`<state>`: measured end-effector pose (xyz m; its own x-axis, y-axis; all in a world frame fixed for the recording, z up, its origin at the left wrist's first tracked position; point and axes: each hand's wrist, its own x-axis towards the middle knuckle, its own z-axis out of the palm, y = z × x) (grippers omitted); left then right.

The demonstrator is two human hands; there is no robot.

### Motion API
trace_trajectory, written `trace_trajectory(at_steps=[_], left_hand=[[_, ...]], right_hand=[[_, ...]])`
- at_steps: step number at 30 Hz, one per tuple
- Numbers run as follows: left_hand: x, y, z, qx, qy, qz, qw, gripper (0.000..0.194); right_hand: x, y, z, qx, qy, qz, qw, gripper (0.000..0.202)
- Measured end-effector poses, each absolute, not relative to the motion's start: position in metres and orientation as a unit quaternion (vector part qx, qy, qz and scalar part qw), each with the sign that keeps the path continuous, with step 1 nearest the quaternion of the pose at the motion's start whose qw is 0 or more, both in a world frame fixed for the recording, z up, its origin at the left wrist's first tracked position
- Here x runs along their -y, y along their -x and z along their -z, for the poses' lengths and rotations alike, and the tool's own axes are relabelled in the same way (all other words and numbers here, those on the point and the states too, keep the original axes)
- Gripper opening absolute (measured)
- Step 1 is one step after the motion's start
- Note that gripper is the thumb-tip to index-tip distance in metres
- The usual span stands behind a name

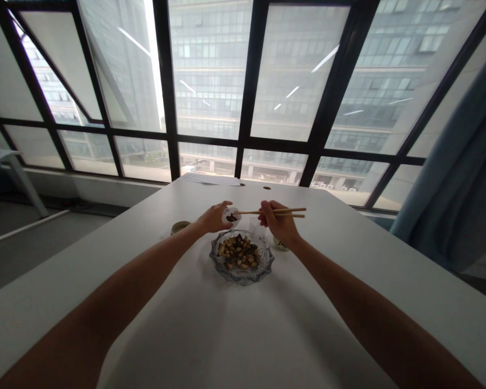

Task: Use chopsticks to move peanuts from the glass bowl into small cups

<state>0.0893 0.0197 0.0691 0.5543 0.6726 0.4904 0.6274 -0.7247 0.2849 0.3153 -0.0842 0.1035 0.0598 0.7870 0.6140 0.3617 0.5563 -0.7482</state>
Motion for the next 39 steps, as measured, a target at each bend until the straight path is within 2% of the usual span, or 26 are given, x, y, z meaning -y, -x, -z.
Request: trace_trajectory(at_steps=[3, 10, 14, 20, 29, 39], left_hand=[[-0.022, -0.090, -0.069, -0.426, -0.866, -0.258, 0.044, 0.074], [-0.028, -0.087, -0.072, -0.514, -0.836, -0.181, 0.059, 0.077], [-0.023, -0.073, -0.076, -0.498, -0.852, -0.160, 0.040, 0.078], [0.001, -0.026, -0.070, -0.442, -0.861, -0.242, -0.061, 0.057], [0.025, 0.010, -0.035, -0.455, -0.794, -0.400, -0.053, 0.045], [0.029, 0.011, -0.024, -0.465, -0.757, -0.459, -0.005, 0.040]], right_hand=[[0.113, -0.328, -0.118, 0.630, 0.452, -0.218, 0.593, 0.063], [0.146, -0.340, -0.118, 0.670, 0.507, -0.350, 0.414, 0.070], [0.136, -0.336, -0.107, 0.668, 0.501, -0.316, 0.451, 0.067], [0.137, -0.341, -0.109, 0.633, 0.486, -0.270, 0.539, 0.061], [0.144, -0.331, -0.093, 0.679, 0.475, -0.276, 0.487, 0.052], [0.137, -0.336, -0.082, 0.666, 0.472, -0.309, 0.488, 0.051]])
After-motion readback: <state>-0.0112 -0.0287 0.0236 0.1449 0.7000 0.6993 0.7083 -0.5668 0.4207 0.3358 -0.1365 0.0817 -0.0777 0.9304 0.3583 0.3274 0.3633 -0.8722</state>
